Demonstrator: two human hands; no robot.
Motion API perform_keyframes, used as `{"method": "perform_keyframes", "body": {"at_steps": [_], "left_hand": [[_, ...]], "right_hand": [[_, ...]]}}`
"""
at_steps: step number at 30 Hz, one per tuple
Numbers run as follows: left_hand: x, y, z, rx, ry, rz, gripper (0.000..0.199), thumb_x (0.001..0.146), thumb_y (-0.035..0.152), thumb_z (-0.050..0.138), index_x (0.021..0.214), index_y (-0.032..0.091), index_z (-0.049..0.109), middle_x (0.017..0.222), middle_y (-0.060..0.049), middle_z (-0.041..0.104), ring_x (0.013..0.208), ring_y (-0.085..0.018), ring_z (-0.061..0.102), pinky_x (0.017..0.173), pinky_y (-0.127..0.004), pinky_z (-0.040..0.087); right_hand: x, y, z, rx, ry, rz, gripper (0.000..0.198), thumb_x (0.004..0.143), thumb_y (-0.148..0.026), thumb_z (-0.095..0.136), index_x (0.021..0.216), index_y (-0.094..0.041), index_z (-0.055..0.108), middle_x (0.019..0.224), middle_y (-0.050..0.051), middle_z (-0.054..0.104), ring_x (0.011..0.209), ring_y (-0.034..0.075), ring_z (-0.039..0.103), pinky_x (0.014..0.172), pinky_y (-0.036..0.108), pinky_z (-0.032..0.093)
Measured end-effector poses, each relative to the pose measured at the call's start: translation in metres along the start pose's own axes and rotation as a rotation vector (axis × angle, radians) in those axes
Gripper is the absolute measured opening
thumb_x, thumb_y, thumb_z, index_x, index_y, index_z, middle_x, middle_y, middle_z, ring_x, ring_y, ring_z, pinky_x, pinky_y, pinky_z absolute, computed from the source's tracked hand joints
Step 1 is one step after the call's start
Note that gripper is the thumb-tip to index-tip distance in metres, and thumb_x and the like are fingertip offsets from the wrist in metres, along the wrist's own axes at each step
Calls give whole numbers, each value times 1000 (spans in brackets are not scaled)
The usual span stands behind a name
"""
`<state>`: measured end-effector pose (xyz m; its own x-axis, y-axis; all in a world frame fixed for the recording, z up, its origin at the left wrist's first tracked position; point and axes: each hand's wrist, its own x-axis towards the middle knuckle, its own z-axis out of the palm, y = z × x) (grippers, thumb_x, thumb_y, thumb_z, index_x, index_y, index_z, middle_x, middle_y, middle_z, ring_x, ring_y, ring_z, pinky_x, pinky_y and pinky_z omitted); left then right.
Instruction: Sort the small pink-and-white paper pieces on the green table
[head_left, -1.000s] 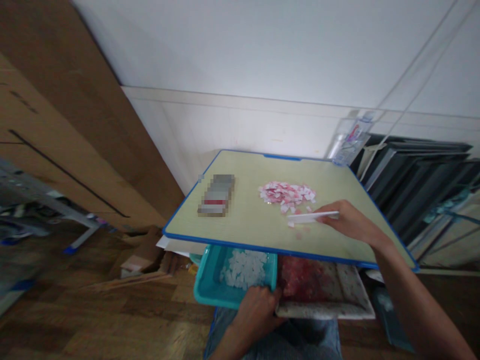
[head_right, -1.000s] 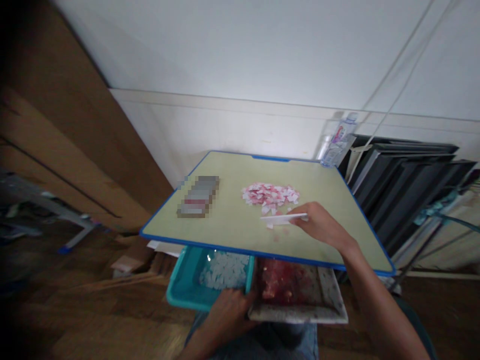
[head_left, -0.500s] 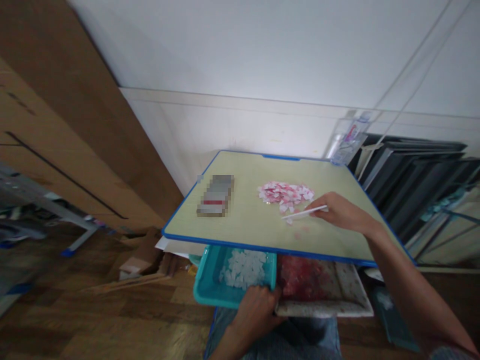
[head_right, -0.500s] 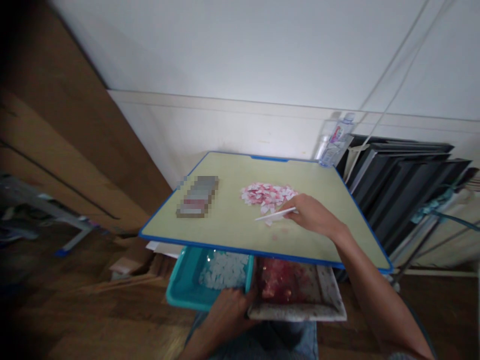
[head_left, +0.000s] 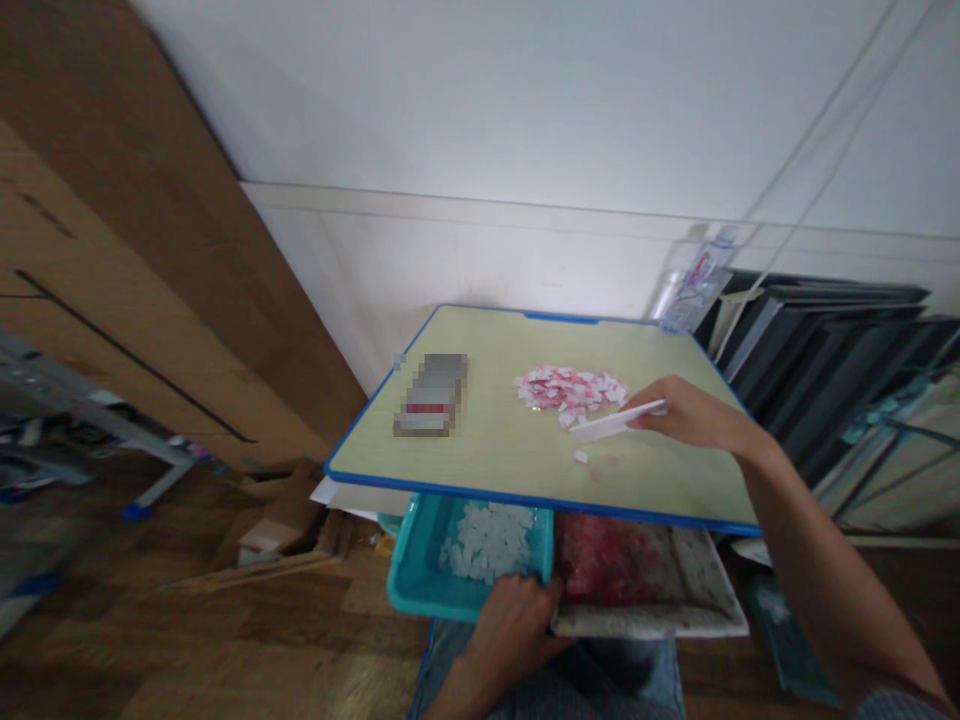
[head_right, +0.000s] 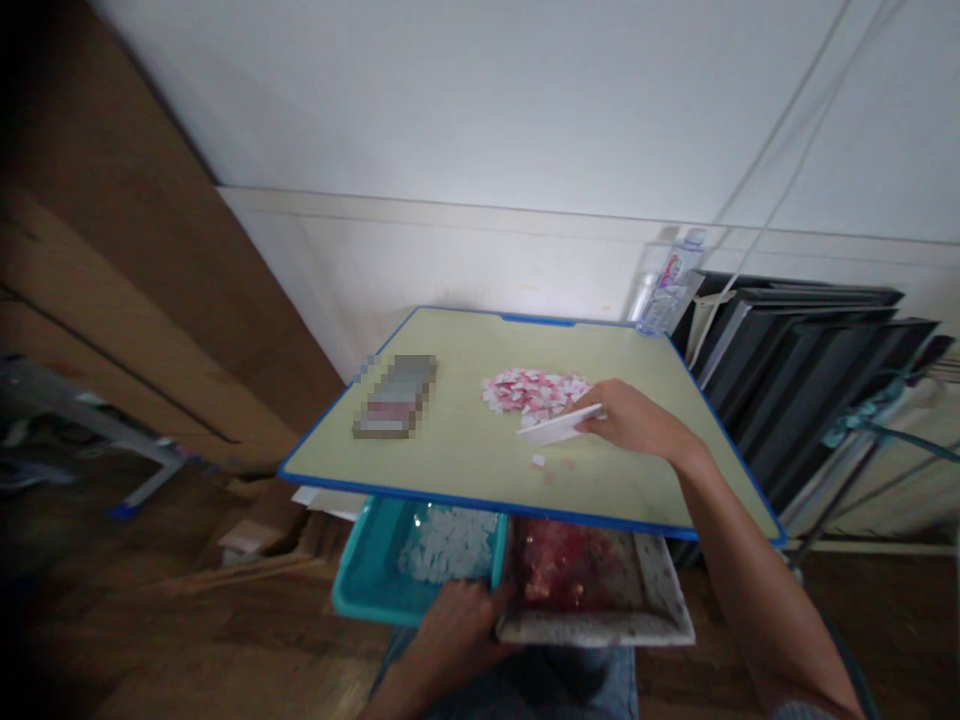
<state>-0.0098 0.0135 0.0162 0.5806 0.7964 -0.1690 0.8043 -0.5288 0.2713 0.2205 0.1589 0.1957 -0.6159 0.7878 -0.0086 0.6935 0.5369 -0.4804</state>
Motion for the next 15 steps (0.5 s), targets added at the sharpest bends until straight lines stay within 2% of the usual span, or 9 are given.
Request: {"method": "perform_keyframes", "body": {"at_steps": [6, 11, 15], "left_hand": [[0, 1, -2, -2, -35, -1, 39, 77, 47, 53, 105, 20, 50, 78, -7, 59, 71, -26, 55, 63, -34, 41], [0, 3, -5, 1, -68, -35, 47, 74, 47, 55, 112, 19, 46, 82, -8, 59, 75, -26, 55, 66, -34, 41], [0, 2, -7, -21, -64, -17, 45, 75, 45, 55, 111, 19, 47, 82, -8, 59, 75, -26, 55, 65, -34, 41]], "right_hand": [[-3, -1, 3, 17, -18, 21, 20, 72, -21, 50, 75, -11, 67, 65, 3, 66, 59, 15, 56, 54, 22, 38], [-1, 2, 6, 27, -31, 16, 20, 71, -21, 51, 76, -12, 68, 64, 3, 66, 58, 15, 56, 53, 22, 39], [1, 4, 10, -20, 32, 26, 20, 71, -21, 50, 76, -13, 68, 65, 3, 66, 59, 16, 57, 54, 23, 39]]}}
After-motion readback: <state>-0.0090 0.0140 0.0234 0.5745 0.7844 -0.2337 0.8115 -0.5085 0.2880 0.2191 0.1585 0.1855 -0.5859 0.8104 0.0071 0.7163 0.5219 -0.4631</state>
